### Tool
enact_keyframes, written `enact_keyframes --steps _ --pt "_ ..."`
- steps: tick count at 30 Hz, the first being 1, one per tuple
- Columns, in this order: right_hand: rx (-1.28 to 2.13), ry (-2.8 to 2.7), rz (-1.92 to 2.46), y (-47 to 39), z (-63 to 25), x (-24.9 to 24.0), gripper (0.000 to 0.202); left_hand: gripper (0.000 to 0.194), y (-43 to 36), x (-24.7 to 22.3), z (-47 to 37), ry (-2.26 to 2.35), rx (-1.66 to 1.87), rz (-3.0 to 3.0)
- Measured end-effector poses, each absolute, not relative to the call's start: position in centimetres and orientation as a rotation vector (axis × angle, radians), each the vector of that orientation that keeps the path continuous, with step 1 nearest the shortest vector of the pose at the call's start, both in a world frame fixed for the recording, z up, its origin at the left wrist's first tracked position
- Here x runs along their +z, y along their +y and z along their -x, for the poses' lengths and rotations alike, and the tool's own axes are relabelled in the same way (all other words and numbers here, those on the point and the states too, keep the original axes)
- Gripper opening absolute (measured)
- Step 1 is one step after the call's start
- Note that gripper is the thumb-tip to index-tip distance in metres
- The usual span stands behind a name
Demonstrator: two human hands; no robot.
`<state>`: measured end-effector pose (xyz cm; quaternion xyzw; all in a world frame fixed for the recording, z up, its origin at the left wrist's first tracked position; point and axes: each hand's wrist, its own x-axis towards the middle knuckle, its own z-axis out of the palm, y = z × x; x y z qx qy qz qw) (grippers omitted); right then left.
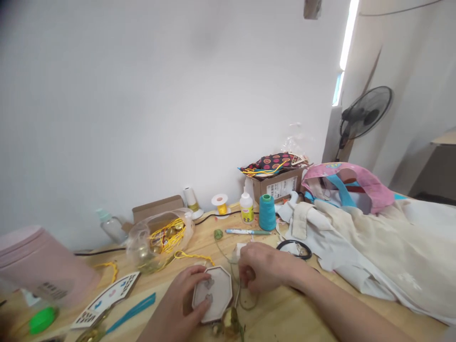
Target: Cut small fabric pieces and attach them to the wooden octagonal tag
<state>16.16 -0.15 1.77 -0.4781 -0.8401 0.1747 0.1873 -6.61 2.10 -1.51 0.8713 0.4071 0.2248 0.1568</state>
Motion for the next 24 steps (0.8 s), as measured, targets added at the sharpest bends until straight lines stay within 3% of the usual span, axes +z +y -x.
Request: enact_keyframes --steps 5,9,14,19,21,24 --pt "0.349 -2.157 1.414 0.8 -17.6 2.1 0.009 0.021 3.3 -2.9 6.7 1.161 0.747 -2.576" --pt "0.237 -1.927 1.504 1.7 -17.8 1.7 0.042 0.023 4.0 -3.3 6.7 1.080 0.710 -2.697" --pt "0.138 -1.713 1.517 2.2 -18.3 1.4 0.020 0.028 3.9 -3.4 7.1 1.191 0.846 -2.613" --pt "0.108 -1.684 1.566 2.2 -18.6 1.1 0.051 0.025 4.7 -3.3 8.2 1.138 0.796 -2.687" --pt "0.097 -1.686 1.596 2.3 -18.7 1.0 0.045 0.023 4.9 -3.2 8.4 1.127 0.767 -2.705" --pt "0.099 -1.727 1.650 2.7 -18.6 0.5 0.018 0.022 5.0 -3.2 8.5 1.116 0.749 -2.689"
